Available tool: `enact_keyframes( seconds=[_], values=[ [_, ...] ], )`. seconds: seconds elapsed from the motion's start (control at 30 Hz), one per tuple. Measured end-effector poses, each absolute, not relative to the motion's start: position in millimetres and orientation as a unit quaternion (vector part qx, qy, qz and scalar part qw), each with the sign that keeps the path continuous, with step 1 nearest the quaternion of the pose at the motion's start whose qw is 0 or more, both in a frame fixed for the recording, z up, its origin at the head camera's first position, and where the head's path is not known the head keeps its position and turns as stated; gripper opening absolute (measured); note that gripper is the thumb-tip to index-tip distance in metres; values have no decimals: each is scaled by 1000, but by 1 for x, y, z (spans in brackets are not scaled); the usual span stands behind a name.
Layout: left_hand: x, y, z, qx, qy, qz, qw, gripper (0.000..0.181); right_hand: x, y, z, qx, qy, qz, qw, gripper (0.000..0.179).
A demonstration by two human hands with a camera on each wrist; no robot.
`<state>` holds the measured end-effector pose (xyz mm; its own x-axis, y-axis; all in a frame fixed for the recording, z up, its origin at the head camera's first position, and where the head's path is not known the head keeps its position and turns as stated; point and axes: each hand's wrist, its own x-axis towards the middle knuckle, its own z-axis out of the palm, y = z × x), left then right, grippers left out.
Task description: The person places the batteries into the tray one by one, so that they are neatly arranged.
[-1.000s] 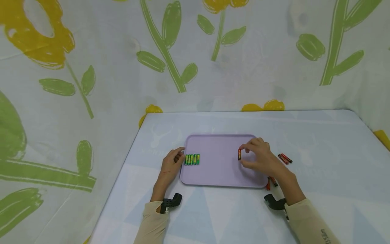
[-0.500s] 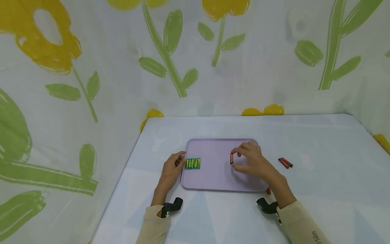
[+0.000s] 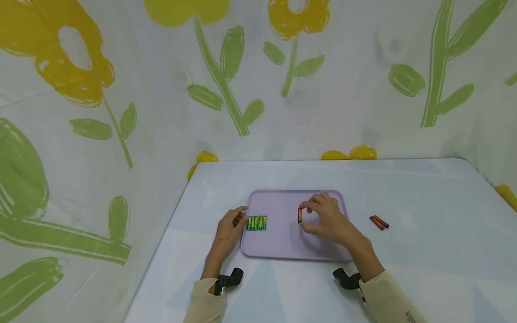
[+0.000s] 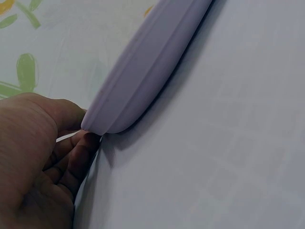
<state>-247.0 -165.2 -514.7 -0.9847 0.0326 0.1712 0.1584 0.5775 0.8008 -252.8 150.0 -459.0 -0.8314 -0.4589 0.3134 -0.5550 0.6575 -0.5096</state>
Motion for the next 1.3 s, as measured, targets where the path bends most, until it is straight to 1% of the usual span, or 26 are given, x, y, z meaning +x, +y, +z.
enact_keyframes(
  seconds=[0.53, 1.03, 1.3],
  values=[
    [-246, -165, -513, -59, -882, -461, 75, 33, -254, 122, -464, 292, -900, 318, 58, 31],
    [-246, -164, -511, -64, -880, -463, 80, 33, -257, 95, -475, 330, -890, 308, 69, 28],
    [-244, -165, -511, -62, -884, -457, 74, 33, -261, 84, -481, 319, -902, 285, 62, 28]
  ],
)
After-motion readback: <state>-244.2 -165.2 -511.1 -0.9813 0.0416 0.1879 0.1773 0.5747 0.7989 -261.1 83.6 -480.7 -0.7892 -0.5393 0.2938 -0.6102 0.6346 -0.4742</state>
